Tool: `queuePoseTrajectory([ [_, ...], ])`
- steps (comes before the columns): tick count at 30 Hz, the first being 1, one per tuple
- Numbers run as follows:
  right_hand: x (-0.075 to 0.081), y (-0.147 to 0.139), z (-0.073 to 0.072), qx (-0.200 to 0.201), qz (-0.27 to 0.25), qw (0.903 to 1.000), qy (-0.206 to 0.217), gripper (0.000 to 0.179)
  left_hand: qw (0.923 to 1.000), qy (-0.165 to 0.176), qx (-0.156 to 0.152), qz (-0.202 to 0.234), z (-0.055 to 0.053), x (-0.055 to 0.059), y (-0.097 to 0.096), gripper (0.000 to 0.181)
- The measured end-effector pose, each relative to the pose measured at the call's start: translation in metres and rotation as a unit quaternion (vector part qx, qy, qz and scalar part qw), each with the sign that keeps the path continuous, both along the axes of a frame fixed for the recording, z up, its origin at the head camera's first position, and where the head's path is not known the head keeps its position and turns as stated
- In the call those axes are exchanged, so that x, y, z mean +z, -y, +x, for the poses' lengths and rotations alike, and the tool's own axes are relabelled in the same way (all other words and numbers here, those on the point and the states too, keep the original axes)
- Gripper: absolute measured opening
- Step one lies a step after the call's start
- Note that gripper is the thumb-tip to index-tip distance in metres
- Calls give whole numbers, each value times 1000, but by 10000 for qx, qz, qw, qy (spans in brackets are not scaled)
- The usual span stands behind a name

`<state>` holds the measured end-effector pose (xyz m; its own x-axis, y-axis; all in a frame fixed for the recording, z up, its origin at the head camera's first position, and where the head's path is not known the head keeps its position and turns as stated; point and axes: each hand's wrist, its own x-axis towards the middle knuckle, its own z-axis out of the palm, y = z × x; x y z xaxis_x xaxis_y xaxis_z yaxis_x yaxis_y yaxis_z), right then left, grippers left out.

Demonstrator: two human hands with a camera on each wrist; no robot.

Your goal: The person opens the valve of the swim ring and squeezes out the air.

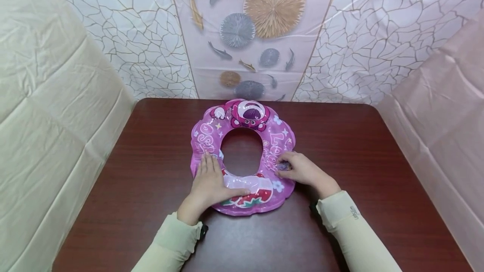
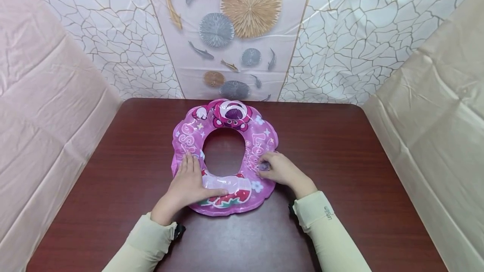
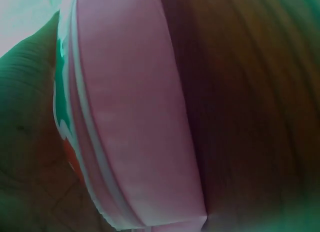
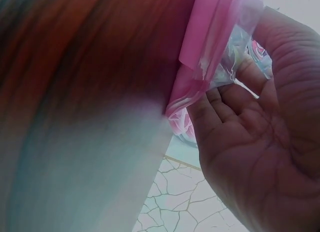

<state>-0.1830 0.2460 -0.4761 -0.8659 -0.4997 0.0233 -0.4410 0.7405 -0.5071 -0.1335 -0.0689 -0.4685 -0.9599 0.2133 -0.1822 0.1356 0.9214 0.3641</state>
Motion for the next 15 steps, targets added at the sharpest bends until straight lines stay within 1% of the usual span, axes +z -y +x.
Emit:
queuePoseTrajectory([
  [4,1,-1,0,21,-65,10000,38,30,9999,66,-7,-108,-2,-1,-1,151],
  [11,1,-1,0,-1,-51,10000,43,32,9999,79,-78,-59,-5,1,-2,150],
  [15,0,-1,0,-30,-35,10000,70,33,9998,149,-71,-66,-6,1,-2,150],
])
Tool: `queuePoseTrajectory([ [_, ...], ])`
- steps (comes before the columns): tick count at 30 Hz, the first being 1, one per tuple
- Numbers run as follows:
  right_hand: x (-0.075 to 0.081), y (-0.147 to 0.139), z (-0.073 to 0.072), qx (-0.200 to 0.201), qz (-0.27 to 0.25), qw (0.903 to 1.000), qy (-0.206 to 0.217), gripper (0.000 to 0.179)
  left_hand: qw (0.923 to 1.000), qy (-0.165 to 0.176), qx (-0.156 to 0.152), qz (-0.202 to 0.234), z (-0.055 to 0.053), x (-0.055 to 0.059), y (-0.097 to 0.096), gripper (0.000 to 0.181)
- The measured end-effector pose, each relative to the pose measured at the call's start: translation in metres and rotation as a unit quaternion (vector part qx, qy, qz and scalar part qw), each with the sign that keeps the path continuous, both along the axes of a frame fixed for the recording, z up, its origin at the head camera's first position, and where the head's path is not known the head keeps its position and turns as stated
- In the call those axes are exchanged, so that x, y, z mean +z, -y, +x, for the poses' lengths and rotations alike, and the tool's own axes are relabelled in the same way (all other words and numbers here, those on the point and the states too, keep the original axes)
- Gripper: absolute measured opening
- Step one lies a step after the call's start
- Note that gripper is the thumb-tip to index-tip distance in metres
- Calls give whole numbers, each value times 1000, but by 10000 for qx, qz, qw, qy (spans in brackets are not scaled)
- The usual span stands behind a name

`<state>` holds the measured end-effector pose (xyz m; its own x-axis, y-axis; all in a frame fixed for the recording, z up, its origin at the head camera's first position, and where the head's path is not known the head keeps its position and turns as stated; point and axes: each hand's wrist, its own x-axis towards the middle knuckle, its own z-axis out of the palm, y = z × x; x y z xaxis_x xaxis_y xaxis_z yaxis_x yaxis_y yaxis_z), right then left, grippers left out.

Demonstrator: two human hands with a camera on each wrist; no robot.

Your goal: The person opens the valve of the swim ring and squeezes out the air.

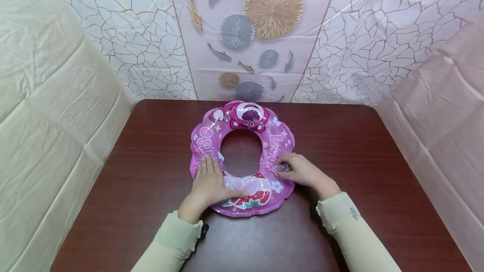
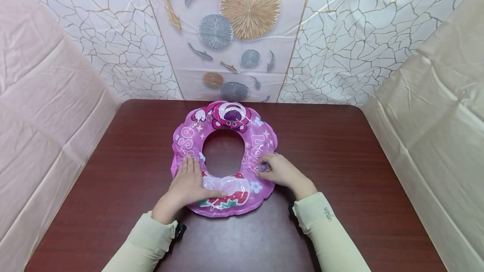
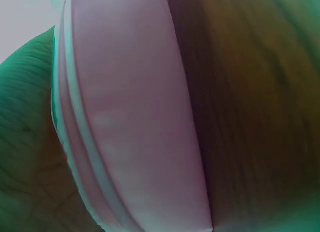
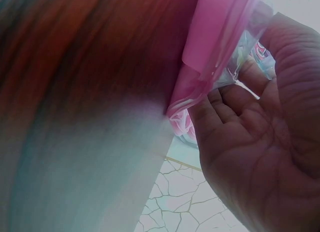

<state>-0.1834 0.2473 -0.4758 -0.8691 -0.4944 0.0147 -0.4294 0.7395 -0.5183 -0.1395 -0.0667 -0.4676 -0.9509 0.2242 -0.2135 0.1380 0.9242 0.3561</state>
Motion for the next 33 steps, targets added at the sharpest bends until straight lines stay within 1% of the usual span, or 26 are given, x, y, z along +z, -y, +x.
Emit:
queuePoseTrajectory([
  [8,-2,0,0,43,-11,10000,-45,33,9999,121,0,-18,0,1,0,148],
  [16,-2,-1,0,102,-25,9998,-148,31,9999,162,3,-16,-1,0,-1,147],
  [23,-2,-1,0,-18,-8,10000,48,33,9997,220,11,58,-1,0,-1,146],
  [33,-1,0,1,-16,8,10000,34,32,9997,225,11,109,-2,-1,-1,146],
])
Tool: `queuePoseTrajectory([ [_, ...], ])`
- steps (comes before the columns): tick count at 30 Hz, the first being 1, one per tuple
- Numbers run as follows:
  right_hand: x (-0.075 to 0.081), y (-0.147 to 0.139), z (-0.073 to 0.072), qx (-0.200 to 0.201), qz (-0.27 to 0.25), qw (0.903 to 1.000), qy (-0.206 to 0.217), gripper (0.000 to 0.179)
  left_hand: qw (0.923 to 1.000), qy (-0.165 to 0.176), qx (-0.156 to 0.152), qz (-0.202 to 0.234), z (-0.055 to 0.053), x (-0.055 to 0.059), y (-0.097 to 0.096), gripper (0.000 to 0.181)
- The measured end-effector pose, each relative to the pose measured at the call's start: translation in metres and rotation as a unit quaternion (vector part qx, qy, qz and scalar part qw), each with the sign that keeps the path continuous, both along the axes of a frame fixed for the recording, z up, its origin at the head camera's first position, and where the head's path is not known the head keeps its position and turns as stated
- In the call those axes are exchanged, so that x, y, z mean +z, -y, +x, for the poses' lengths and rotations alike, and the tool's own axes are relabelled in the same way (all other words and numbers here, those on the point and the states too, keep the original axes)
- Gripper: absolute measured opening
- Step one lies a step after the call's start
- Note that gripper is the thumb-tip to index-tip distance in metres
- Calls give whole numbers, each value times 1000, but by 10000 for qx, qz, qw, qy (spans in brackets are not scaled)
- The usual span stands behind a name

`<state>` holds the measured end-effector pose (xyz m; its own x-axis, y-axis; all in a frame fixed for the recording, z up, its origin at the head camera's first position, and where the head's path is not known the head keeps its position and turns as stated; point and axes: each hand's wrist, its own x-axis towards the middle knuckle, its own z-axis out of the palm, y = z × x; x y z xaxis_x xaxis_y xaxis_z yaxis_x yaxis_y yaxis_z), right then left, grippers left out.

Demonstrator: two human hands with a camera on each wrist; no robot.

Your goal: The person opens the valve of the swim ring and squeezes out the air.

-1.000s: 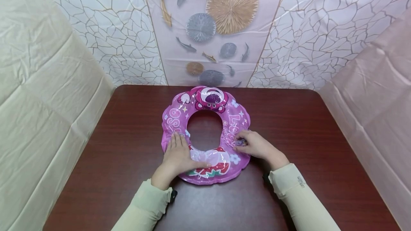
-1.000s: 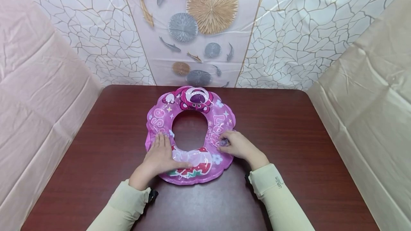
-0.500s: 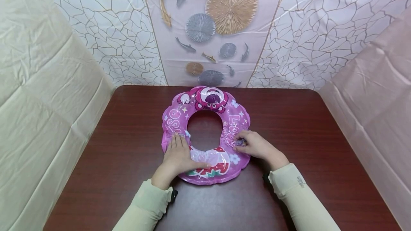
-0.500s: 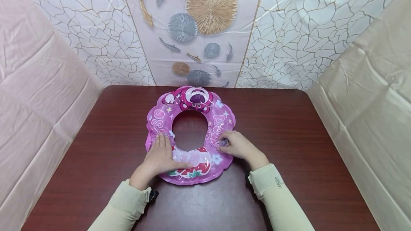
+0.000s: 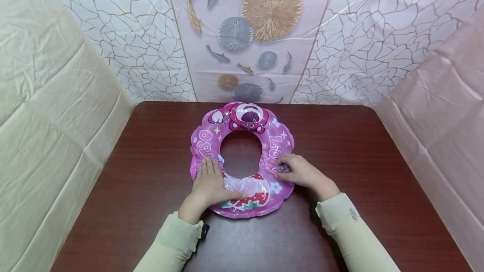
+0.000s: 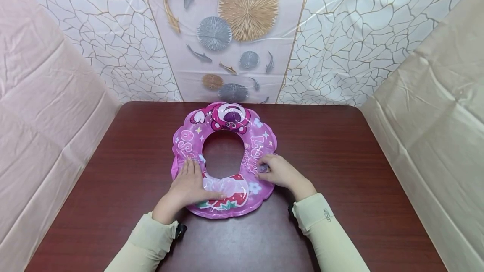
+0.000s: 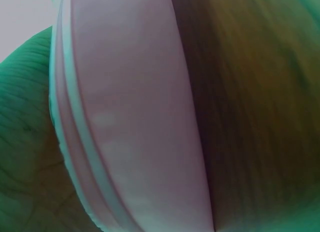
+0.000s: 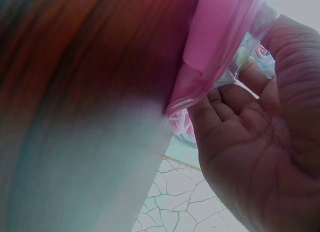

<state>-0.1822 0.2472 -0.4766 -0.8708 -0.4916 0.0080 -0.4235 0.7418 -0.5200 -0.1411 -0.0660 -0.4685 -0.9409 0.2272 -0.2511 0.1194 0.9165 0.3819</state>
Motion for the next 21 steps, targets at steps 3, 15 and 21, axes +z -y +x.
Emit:
queuePoseTrajectory([
  [3,0,0,0,0,-18,10000,11,31,10000,1,-10,-11,0,1,0,147],
  [15,3,1,0,-17,-30,10000,44,32,10000,-1,-44,-82,1,5,-2,144],
  [21,2,0,-1,5,-39,10000,38,31,9999,32,-11,-118,1,6,-2,145],
])
